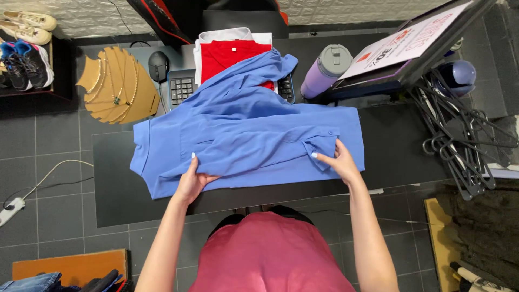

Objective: Folding a blue button-down shirt on a counter in a clothing store

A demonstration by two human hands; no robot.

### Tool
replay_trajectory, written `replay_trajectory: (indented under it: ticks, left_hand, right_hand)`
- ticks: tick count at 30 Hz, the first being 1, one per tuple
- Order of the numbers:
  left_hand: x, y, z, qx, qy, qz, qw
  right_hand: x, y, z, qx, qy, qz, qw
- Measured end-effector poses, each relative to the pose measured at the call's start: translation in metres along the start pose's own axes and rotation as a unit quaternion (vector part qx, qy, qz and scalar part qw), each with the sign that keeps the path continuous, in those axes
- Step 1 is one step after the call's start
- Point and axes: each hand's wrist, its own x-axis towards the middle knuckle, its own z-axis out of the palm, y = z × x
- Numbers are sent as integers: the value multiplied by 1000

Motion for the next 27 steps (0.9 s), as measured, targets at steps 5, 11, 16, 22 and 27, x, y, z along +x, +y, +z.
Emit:
replay_trajectory:
  ticks: [5, 11, 16, 22, 27]
  left_hand:
    - [-1, 1, 0, 6, 13, 7, 1000]
    - [-2, 0, 2, 13, 11, 15, 1000]
    - [-22, 13, 25, 25, 6, -11, 1000]
    - [-35, 10, 12, -37, 120, 31, 992]
    - [-60, 17, 32, -53, 187, 63, 979]
  right_hand:
    - [-3, -14, 14, 23, 25, 23, 999]
    - [21, 16, -1, 162, 86, 18, 983]
    - [-4, -26, -18, 174, 94, 4, 980]
    - [-3, 24, -32, 166, 88, 42, 981]
    - [2, 55, -33, 130, 100, 60, 985]
